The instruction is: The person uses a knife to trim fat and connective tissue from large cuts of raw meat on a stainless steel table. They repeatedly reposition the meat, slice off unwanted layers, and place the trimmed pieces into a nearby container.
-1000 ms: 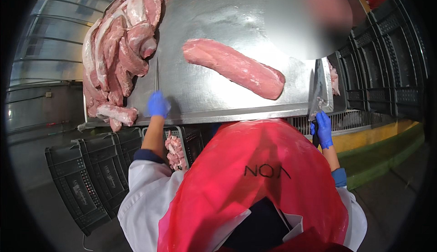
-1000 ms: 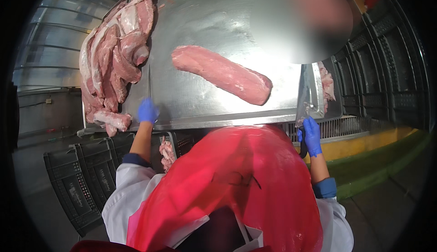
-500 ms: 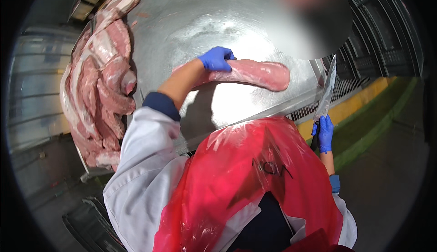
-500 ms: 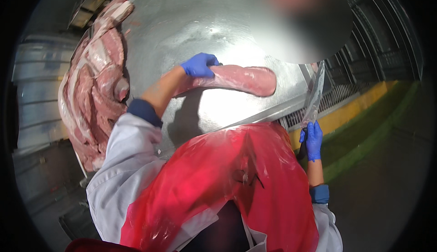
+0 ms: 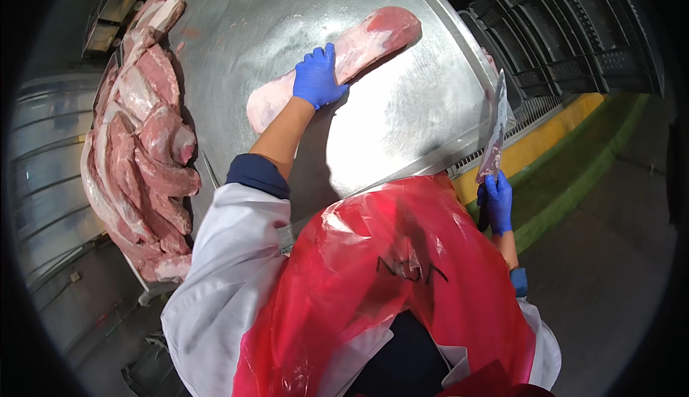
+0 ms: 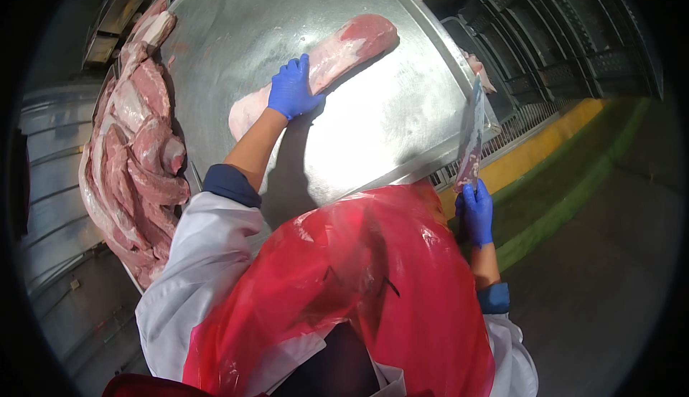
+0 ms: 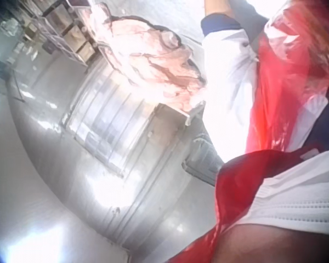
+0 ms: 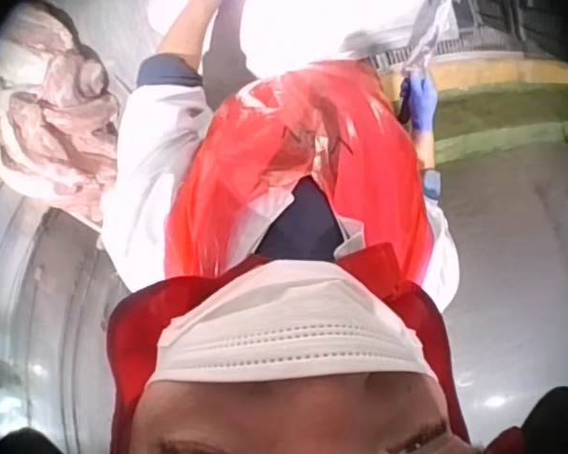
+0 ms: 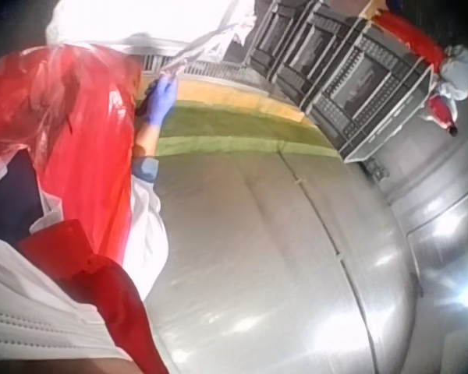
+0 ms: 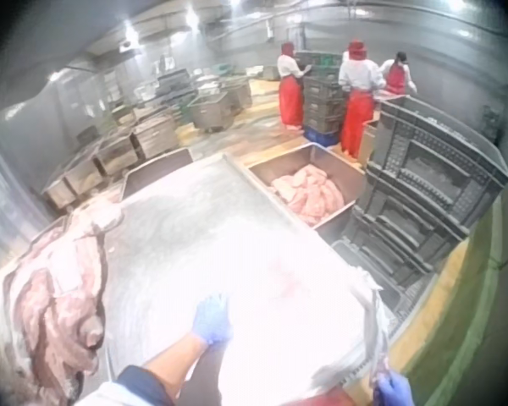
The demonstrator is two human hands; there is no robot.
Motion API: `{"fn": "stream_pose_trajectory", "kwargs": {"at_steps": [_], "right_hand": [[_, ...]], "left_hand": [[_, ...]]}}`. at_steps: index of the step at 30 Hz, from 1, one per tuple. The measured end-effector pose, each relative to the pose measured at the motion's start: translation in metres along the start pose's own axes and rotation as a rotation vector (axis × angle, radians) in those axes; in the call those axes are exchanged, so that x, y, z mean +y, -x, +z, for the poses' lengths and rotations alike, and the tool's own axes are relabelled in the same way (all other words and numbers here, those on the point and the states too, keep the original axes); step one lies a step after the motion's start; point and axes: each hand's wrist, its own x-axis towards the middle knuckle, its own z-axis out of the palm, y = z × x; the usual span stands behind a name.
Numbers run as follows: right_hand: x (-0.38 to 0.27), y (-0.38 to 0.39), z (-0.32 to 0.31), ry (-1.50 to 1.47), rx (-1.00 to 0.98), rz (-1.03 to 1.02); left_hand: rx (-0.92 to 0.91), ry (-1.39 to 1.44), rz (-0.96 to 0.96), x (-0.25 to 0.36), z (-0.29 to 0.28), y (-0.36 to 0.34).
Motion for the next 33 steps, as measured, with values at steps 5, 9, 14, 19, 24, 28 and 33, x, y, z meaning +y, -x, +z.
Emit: {"fn": "stream_pose_trajectory", "kwargs": {"at_steps": [5, 9, 14, 19, 24, 28, 33], "right_hand": [[-0.031, -0.074, 0.004, 0.078, -0.18, -0.149], [-0.047, -0.159, 0.015, 0.111, -0.323, -0.185], [-0.094, -0.236, 0.102, 0.073, -0.441, -0.204], [-0.147, -0.264, 0.175, 0.228, -0.476, -0.336], [-0.12, -0.221, 0.146, 0.434, -0.616, -0.176], [-0.103, -0.205, 0.139, 0.303, -0.621, -0.141], [-0.124, -0.25, 0.185, 0.326, -0.579, -0.2]], "left_hand": [[-0.019, 0.037, -0.058, 0.002, 0.006, -0.012], [-0.09, -0.02, -0.186, 0.028, -0.002, -0.021], [-0.094, 0.255, -0.248, 0.008, -0.021, -0.034], [-0.116, 0.325, -0.318, 0.018, -0.015, -0.034], [-0.079, 0.418, -0.395, 0.023, -0.008, -0.025], [-0.04, 0.468, -0.363, 0.028, -0.007, -0.026], [-0.073, 0.475, -0.366, 0.027, -0.006, -0.031]]}}
